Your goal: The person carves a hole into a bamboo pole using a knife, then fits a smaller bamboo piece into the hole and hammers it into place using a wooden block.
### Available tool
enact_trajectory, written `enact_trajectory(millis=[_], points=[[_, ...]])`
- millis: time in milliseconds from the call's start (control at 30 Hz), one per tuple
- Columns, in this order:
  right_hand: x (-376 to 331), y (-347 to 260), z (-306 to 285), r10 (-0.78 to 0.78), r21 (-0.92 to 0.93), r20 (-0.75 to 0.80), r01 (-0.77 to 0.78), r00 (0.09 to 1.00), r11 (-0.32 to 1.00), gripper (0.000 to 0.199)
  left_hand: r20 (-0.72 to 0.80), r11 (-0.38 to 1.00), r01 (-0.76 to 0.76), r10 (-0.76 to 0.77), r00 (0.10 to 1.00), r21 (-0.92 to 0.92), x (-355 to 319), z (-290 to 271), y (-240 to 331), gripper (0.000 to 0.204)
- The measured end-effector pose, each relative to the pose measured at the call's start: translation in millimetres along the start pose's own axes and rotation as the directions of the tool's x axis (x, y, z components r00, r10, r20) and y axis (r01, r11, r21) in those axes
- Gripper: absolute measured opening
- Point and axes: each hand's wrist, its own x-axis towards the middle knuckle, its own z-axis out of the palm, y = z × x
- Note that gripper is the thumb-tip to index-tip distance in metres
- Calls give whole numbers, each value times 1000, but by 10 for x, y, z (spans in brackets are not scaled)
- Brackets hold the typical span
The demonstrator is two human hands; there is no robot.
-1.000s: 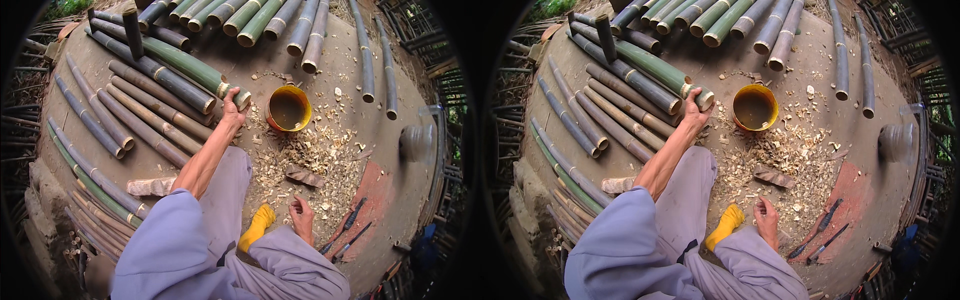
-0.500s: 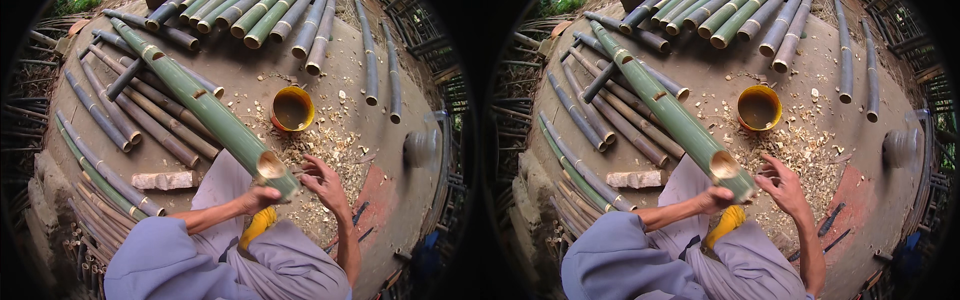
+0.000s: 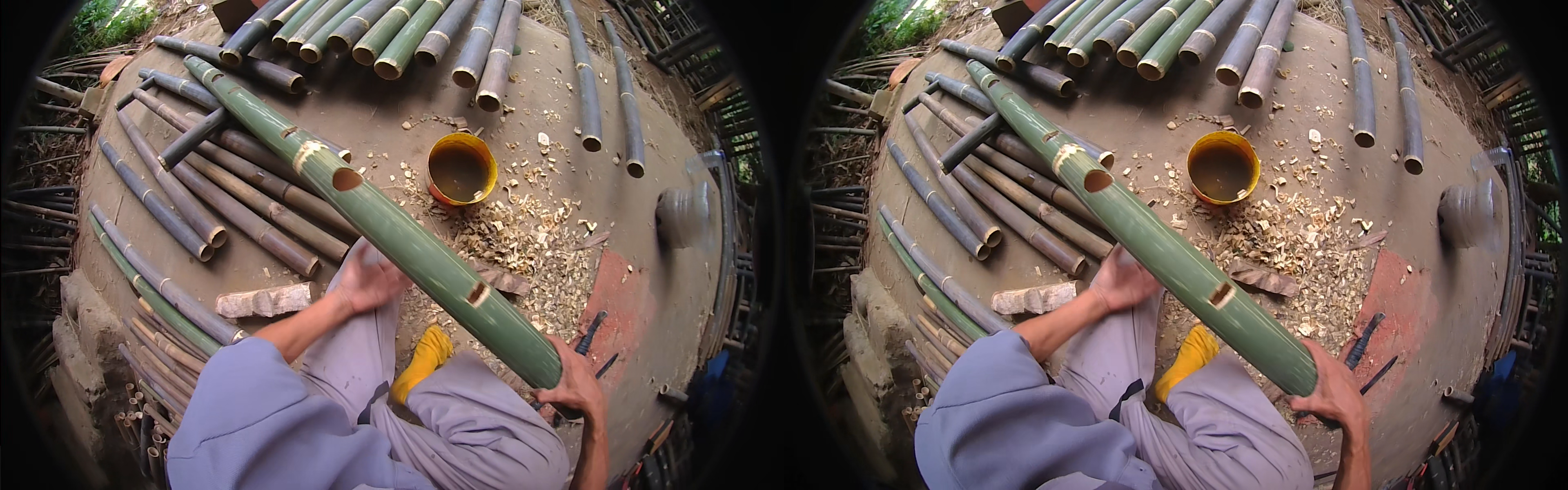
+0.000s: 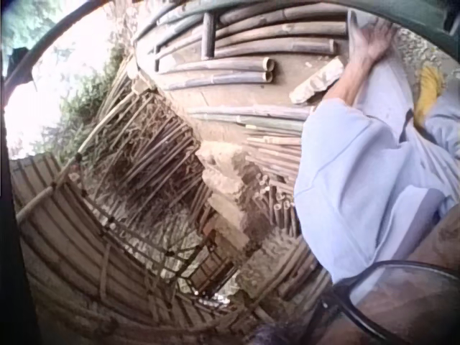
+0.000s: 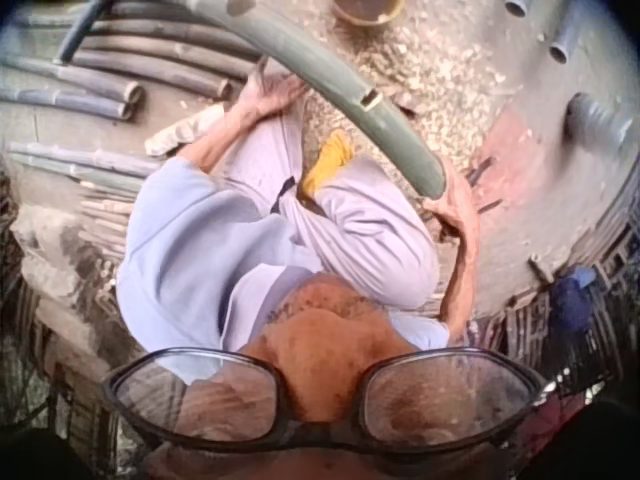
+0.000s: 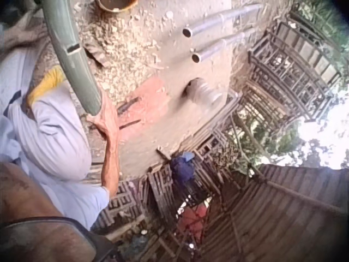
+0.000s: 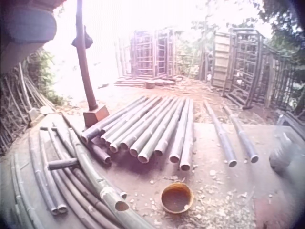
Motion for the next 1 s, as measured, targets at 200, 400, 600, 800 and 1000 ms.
enact_trajectory(millis=[200,400,600,800,1000], points=[[-767,455,199,-70,-297,-443,-72,894,952,80,286,850,-526,505,815,-3,5,615,1018,89],[-889,930,534,-160,-432,-636,-177,755,884,70,72,760,-607,609,790,234,250,694,907,71],[-932,1708,803,9,-339,-785,-440,620,832,64,171,843,-462,430,887,276,-215,782,123,62],[-378,1690,470,-99,-271,-756,-172,647,947,58,671,397,-811,462,580,429,-838,1610,303,100],[428,1201,309,-127,-254,-767,-117,629,960,79,857,83,-993,514,-27,-81,-1498,2903,261,89]])
